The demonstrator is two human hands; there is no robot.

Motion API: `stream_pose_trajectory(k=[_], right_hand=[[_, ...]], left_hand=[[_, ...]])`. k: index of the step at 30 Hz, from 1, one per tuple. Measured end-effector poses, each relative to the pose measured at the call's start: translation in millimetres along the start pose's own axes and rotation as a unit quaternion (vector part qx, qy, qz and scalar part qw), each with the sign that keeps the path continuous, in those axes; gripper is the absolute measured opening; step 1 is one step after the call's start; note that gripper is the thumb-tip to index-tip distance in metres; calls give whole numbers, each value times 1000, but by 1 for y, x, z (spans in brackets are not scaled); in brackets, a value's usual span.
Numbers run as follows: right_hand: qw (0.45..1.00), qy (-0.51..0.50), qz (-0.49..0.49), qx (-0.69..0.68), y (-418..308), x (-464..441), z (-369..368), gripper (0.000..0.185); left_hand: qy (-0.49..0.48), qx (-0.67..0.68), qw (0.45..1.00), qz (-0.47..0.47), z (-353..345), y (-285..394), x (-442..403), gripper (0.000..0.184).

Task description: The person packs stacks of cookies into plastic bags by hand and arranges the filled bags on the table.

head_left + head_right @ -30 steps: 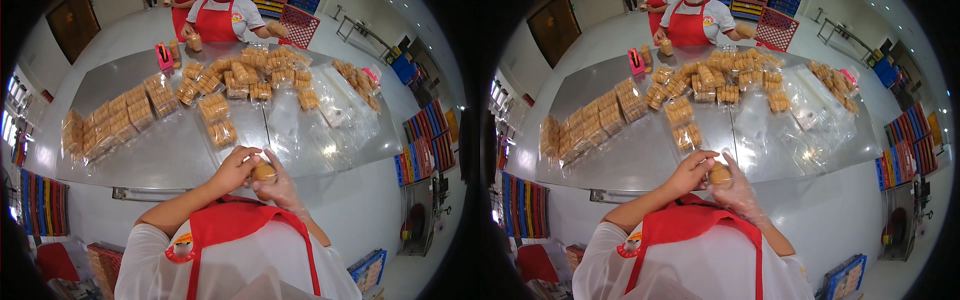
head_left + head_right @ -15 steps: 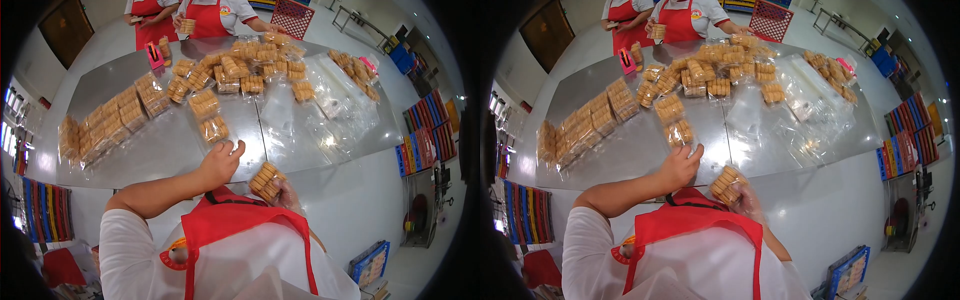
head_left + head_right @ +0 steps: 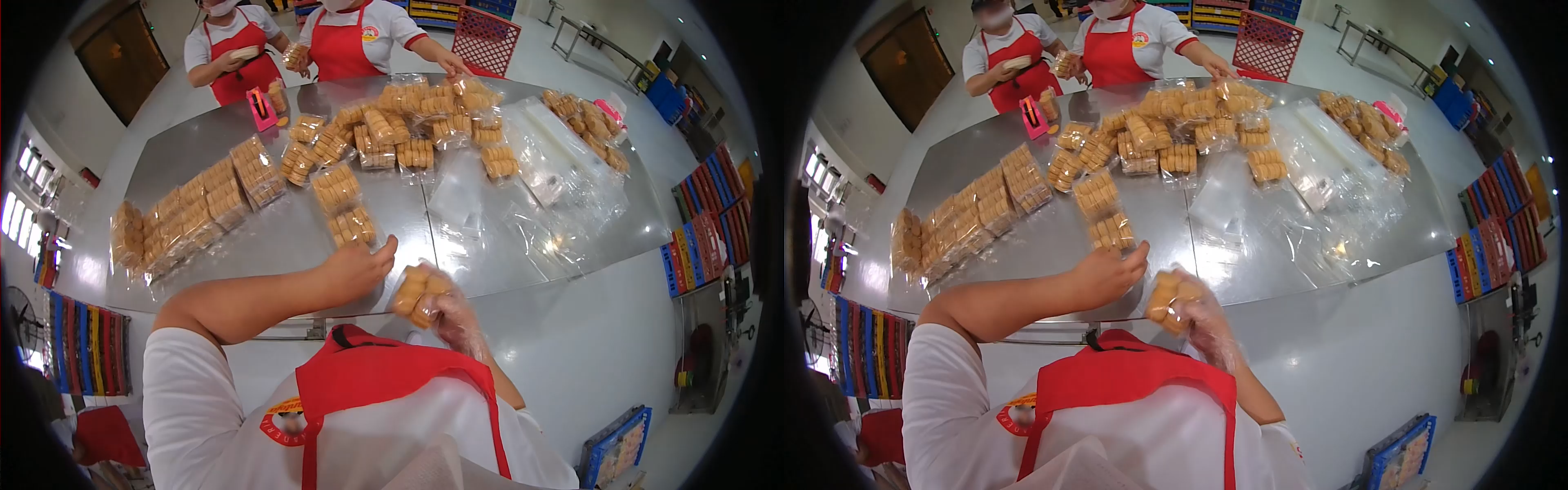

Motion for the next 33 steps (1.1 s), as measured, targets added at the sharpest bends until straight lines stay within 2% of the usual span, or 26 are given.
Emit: stream_pose_trajectory(k=[3,4,7,10,13,19,21,24,27,30,33], right_hand=[[988,-65,-139,-8,26,-14,-8,79],[978,-142,-150,-15,30,-26,-19,73],[977,-142,-145,-59,24,-43,-25,64],[982,-47,-83,-165,24,-52,-16,60],[970,-8,-50,-237,28,-59,-10,55],[955,8,16,-296,17,-61,-26,52],[948,24,12,-317,23,-69,-20,49],[938,46,6,-345,30,-74,-7,47],[941,53,-9,-335,34,-63,0,46],[948,53,-19,-313,35,-53,3,45],[957,56,-25,-285,34,-46,6,43]], left_hand=[[-60,67,996,-1,8,-3,-4,44],[-66,73,995,-14,7,-4,-6,46],[-73,88,993,-42,9,-5,-11,54],[-67,91,993,-44,22,-5,-14,63],[-56,103,993,-21,28,-7,-19,69],[-4,211,977,40,19,-8,-30,71],[-12,267,962,59,23,-6,-40,70],[-97,318,942,50,50,9,-51,66],[-60,278,957,54,33,25,-60,61],[-97,289,951,60,37,37,-61,59],[-87,329,937,78,19,44,-61,56]])
Point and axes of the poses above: each hand's wrist, its own x-axis away from the middle knuckle, its own z-axis out of the back of the hand, y = z × x, the point moved 5 cm from there along -x, towards the middle knuckle, and after that the axes turned 10 degrees about -z, right-handed, at the moved point
